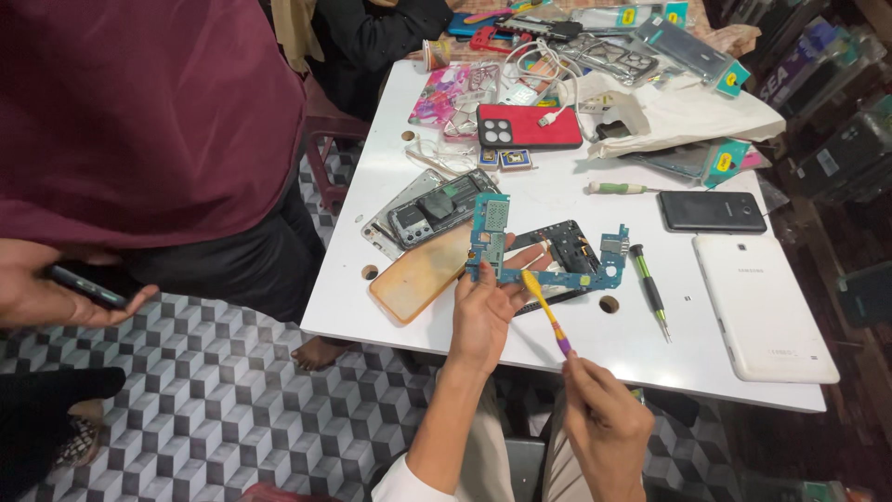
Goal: The person cleans a smartphone motherboard using a toothbrush and a screwdriver. They scrub various areas of the board and use the screwdriver to adjust or inspect small components.
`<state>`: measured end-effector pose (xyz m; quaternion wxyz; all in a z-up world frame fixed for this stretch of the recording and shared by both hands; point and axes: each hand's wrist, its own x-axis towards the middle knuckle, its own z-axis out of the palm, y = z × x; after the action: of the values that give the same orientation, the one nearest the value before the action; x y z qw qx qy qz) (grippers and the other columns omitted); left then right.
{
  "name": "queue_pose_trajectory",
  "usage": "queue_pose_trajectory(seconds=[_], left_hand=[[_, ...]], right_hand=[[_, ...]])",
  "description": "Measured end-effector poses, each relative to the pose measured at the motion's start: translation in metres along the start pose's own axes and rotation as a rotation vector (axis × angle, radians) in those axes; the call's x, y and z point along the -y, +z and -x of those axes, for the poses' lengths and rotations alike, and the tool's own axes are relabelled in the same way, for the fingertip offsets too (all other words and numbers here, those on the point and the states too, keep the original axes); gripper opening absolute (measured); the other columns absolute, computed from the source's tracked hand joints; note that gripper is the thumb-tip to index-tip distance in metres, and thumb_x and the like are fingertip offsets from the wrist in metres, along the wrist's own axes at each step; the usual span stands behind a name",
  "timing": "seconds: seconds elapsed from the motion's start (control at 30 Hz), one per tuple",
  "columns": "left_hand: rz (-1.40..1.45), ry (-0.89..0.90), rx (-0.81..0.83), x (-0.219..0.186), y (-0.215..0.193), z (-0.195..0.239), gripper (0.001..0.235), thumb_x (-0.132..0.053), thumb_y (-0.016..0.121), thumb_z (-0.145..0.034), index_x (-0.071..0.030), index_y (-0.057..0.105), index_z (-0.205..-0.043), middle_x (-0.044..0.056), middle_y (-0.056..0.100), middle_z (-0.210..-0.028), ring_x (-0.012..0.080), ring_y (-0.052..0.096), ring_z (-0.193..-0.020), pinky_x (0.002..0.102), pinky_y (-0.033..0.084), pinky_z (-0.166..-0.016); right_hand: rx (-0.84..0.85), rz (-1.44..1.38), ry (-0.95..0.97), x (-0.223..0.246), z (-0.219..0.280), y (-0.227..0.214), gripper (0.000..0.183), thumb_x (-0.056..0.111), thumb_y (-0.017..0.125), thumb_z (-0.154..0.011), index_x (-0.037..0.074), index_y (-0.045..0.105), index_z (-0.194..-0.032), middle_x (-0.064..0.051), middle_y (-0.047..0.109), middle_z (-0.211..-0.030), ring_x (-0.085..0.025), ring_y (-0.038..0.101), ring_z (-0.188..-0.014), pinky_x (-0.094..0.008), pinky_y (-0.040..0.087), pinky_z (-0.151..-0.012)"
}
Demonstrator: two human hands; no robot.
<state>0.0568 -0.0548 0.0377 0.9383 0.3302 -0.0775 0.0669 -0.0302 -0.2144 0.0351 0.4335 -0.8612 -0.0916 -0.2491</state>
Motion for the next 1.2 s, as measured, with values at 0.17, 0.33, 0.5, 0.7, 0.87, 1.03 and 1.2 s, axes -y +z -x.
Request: queue_pose_trajectory(seconds=[0.17, 0.33, 0.5, 0.7, 0.87, 1.03, 1.2], left_hand=[[0.02, 0.008, 0.01, 0.001, -0.001, 0.0, 0.056, -0.037, 0.038, -0.11, 0.001, 0.037, -0.151, 0.031, 0.056, -0.141, 0.0396, 0.059, -0.133, 0.044, 0.053, -0.106], [0.023, -0.015, 0.022, 0.003, -0.002, 0.0, 0.056, -0.036, 0.04, -0.109, 0.001, 0.038, -0.151, 0.031, 0.056, -0.143, 0.0389, 0.058, -0.133, 0.045, 0.052, -0.107], [0.112, 0.003, -0.018, 0.003, -0.004, -0.002, 0.055, -0.038, 0.039, -0.109, 0.0, 0.038, -0.149, 0.031, 0.055, -0.143, 0.0411, 0.059, -0.131, 0.046, 0.054, -0.105], [0.134, -0.019, 0.001, 0.006, -0.008, -0.003, 0.056, -0.038, 0.038, -0.109, 0.001, 0.038, -0.15, 0.031, 0.055, -0.143, 0.0425, 0.06, -0.129, 0.045, 0.056, -0.103], [0.154, 0.009, 0.003, 0.007, -0.006, -0.002, 0.054, -0.036, 0.038, -0.11, 0.002, 0.039, -0.148, 0.032, 0.056, -0.141, 0.0427, 0.059, -0.129, 0.046, 0.055, -0.103], [0.116, 0.01, -0.024, 0.003, -0.002, -0.001, 0.053, -0.035, 0.037, -0.11, 0.0, 0.039, -0.148, 0.032, 0.055, -0.142, 0.0404, 0.058, -0.132, 0.045, 0.054, -0.105], [0.104, 0.015, 0.058, 0.006, 0.002, 0.001, 0.052, -0.035, 0.036, -0.111, -0.001, 0.037, -0.15, 0.032, 0.053, -0.146, 0.0398, 0.056, -0.135, 0.043, 0.053, -0.107]], right_hand=[[0.0, 0.005, 0.005, 0.001, 0.002, -0.002, 0.027, -0.004, 0.075, -0.082, 0.0, 0.076, -0.109, -0.012, 0.078, -0.095, -0.01, 0.071, -0.068, -0.024, 0.054, -0.061], [0.005, -0.175, -0.057, 0.001, 0.008, 0.014, 0.028, -0.005, 0.072, -0.082, -0.001, 0.073, -0.11, -0.012, 0.077, -0.102, -0.011, 0.074, -0.077, -0.023, 0.057, -0.064], [-0.007, -0.045, -0.078, -0.011, 0.007, -0.002, 0.03, -0.005, 0.07, -0.081, 0.0, 0.074, -0.11, -0.012, 0.076, -0.101, -0.013, 0.075, -0.082, -0.025, 0.057, -0.068], [-0.132, 0.097, 0.068, -0.019, 0.001, -0.025, 0.025, -0.004, 0.074, -0.087, 0.003, 0.075, -0.112, -0.011, 0.075, -0.094, -0.015, 0.067, -0.066, -0.027, 0.051, -0.061], [-0.088, 0.015, -0.162, -0.011, 0.008, -0.005, 0.029, -0.002, 0.073, -0.081, 0.003, 0.075, -0.109, -0.012, 0.074, -0.098, -0.016, 0.07, -0.077, -0.026, 0.054, -0.065], [-0.124, 0.013, 0.123, -0.02, 0.002, -0.011, 0.028, -0.006, 0.072, -0.087, 0.001, 0.076, -0.113, -0.011, 0.076, -0.095, -0.016, 0.069, -0.063, -0.027, 0.051, -0.054], [-0.04, -0.069, -0.16, -0.015, 0.011, 0.002, 0.031, -0.011, 0.07, -0.078, -0.001, 0.074, -0.107, -0.014, 0.074, -0.099, -0.019, 0.073, -0.073, -0.027, 0.056, -0.064]])
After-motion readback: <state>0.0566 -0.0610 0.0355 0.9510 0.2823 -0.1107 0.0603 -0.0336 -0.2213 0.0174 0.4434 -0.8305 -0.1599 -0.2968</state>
